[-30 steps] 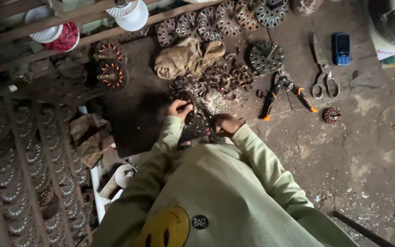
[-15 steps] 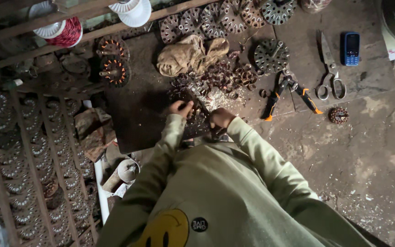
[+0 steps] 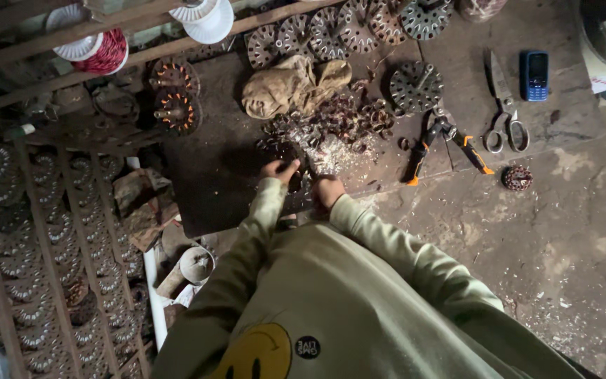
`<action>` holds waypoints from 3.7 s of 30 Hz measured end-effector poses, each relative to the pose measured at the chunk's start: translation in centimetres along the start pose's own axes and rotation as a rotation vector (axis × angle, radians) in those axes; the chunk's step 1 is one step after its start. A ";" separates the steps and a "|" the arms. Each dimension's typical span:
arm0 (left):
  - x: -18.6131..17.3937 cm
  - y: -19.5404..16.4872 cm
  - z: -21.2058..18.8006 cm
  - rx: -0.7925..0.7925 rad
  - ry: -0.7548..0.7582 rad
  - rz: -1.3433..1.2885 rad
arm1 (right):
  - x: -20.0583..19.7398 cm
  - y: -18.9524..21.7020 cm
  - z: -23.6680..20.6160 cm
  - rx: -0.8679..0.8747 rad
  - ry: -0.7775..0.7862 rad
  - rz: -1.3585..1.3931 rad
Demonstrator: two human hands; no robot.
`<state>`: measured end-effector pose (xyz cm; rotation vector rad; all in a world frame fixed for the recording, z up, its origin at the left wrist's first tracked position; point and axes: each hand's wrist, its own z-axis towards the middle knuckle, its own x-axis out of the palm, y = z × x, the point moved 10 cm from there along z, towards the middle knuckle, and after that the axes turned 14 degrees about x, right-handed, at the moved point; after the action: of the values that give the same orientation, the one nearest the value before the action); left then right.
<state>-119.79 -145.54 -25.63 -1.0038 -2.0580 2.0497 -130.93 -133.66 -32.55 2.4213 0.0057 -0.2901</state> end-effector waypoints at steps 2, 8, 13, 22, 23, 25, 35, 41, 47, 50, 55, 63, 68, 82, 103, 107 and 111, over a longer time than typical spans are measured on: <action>-0.2 -0.1 -0.2 -0.020 -0.011 -0.025 | 1.0 -0.8 -0.3 0.094 0.133 0.299; 1.3 1.1 -0.3 -0.176 -0.019 -0.117 | 2.3 -1.6 -1.4 0.252 0.346 0.642; 1.8 1.8 -0.7 -0.124 -0.208 -0.261 | 0.1 -2.7 -1.0 0.191 0.212 0.453; 1.0 1.6 -2.2 -0.078 -0.286 -0.202 | 0.1 0.4 -1.0 -0.163 -0.011 -0.001; 0.2 0.7 -2.1 0.002 -0.321 -0.127 | -0.9 -0.4 -0.9 -0.086 -0.080 0.181; 1.3 1.6 -2.1 -0.142 -0.195 -0.186 | -2.5 -2.4 -0.9 0.057 -0.218 0.536; 1.5 0.0 -3.6 -0.167 -0.022 -0.346 | -2.7 0.1 0.2 -0.141 -0.211 0.414; 2.8 1.5 -4.3 -0.071 -0.052 -0.911 | -0.7 1.7 0.8 -0.144 -0.097 0.052; 1.6 1.4 -5.4 -0.037 0.119 -0.425 | 0.8 2.9 -0.2 -0.261 0.041 -0.010; 0.4 -0.5 -5.6 0.129 0.072 -0.309 | -0.2 1.5 0.5 -0.151 -0.018 -0.177; -0.6 -3.0 -6.7 0.501 0.021 -0.247 | 0.4 -2.8 0.4 0.228 0.358 0.031; 2.8 3.8 -2.7 0.000 -0.030 -0.574 | -4.5 -4.4 -4.3 0.115 0.269 -0.016; 3.1 3.8 -3.3 0.105 -0.059 -0.625 | -4.0 -3.3 -4.3 0.115 0.296 -0.176; 2.6 -2.7 -5.9 0.388 -0.326 0.414 | -5.2 4.8 -4.0 0.390 0.179 -0.620; 2.8 -0.2 0.8 0.328 0.111 -0.115 | -10.4 -3.5 -0.8 -0.003 -0.108 -0.008; 1.4 -1.1 0.2 0.484 -0.189 0.089 | -6.7 -5.3 0.0 0.288 0.425 0.606; 2.3 0.2 1.0 0.425 -0.066 0.029 | -6.9 -5.7 -1.5 0.297 0.412 0.511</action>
<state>-121.96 -145.29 -26.76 -0.9011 -1.5328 2.4169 -137.81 -127.87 -33.64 2.6230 -0.4937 0.4695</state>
